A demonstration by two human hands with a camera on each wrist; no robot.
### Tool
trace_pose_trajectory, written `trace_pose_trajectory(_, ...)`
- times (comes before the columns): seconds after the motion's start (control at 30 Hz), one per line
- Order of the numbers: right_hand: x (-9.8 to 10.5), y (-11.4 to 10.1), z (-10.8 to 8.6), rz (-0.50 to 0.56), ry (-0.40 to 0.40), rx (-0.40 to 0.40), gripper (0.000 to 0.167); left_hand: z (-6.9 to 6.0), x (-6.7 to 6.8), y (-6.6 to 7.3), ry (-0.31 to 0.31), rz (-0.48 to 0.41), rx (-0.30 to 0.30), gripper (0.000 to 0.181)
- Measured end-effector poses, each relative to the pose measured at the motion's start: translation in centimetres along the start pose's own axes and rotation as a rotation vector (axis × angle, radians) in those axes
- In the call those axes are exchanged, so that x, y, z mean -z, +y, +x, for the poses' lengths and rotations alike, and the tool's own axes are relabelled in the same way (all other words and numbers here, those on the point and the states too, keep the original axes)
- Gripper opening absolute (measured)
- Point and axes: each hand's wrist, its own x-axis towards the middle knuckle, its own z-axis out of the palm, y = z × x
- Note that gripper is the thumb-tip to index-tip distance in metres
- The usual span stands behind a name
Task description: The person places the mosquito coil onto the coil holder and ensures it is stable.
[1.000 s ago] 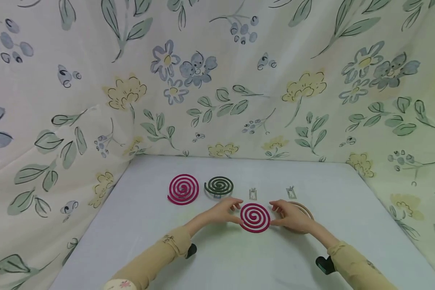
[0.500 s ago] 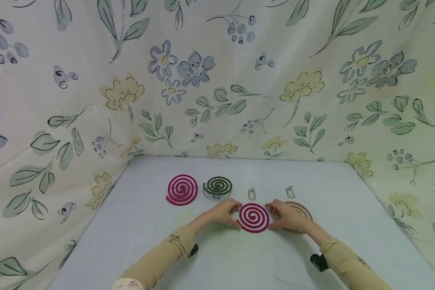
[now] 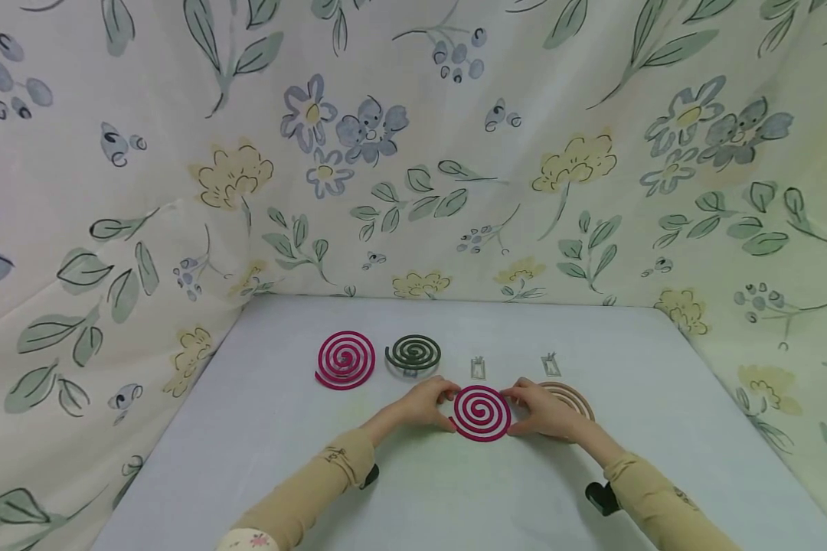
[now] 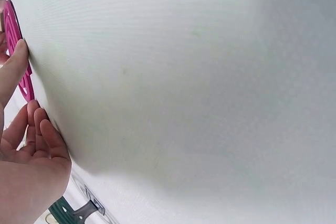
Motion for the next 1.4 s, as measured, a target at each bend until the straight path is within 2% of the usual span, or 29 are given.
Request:
trace_pose_trajectory(0.47,-0.1,0.1,-0.2,0.005,0.026,0.013,0.057,0.1,-0.4,-0.3,0.027,-0.021,0.007,0.059)
trace_pose_trajectory(0.87,-0.4,0.7,-0.5,0.042,0.042,0.038,0.059,-0.5,0.0,-0.5,-0.002,-0.105,-0.009,0.06)
trace_pose_trajectory(1.1,0.0,0.8,-0.7,0.095,0.034,0.056,0.06,-0.7,0.3,-0.7,-0.039,-0.22,-0.019,0.06)
trace_pose_trajectory(1.27,-0.2,0.9,-1.1,0.126,0.057,0.069,0.061,-0.8,0.7,-0.8,-0.08,-0.311,-0.034,0.06)
trace_pose_trajectory(1.4,-0.2,1.0,-1.4,0.234,0.049,0.051,0.063,-0.8,0.9,-0.9,-0.12,-0.396,-0.032,0.061)
